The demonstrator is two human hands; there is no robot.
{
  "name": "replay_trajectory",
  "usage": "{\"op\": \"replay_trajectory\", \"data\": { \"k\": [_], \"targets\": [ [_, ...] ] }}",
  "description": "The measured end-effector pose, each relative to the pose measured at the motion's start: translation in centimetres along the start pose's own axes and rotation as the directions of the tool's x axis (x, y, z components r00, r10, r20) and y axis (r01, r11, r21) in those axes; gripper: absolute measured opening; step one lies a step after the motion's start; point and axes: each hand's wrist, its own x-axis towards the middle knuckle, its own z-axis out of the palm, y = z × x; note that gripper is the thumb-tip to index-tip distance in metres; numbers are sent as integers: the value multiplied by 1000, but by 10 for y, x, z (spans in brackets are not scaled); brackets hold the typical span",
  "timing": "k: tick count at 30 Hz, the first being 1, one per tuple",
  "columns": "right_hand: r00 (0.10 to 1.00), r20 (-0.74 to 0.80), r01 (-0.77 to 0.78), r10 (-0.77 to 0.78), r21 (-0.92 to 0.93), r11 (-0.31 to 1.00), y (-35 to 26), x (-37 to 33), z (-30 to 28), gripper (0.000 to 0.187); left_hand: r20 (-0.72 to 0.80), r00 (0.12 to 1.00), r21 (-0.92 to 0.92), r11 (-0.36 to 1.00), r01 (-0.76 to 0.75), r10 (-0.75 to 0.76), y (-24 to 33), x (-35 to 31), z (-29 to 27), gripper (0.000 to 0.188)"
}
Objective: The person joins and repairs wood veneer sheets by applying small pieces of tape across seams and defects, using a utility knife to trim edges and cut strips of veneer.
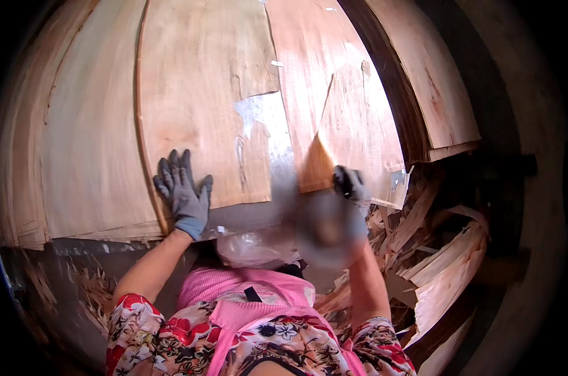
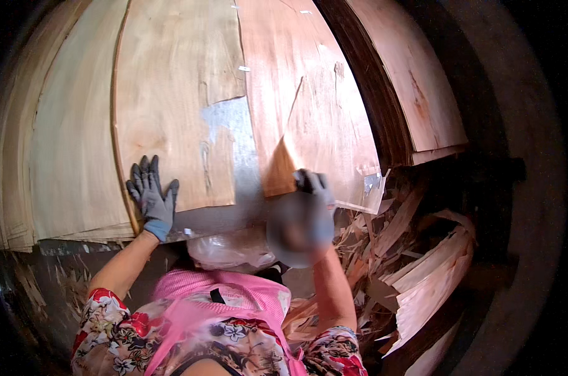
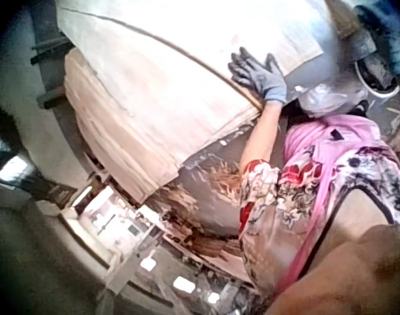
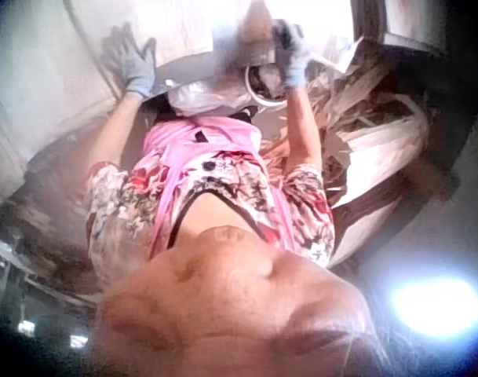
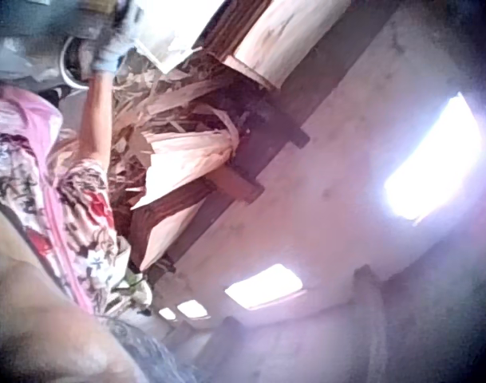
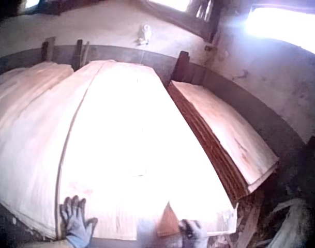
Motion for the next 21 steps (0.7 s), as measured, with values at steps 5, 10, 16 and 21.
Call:
{"op": "replay_trajectory", "data": {
  "k": [5,10,16,21],
  "targets": [
    [973,-188,97,-134,-194,976,-27,21,2,27,88,992,-439,897,-43,91,-24,3,-20,75],
    [941,-127,279,-315,-240,930,-83,7,18,23,114,974,-950,308,49,197,-12,13,-60,67],
    [864,172,500,-473,-197,843,-97,-19,69,31,670,685,-719,19,695,287,7,84,-26,53],
    [845,222,522,-487,-135,842,-110,-27,92,29,812,532,-549,4,836,242,14,119,4,36]
  ]
}}
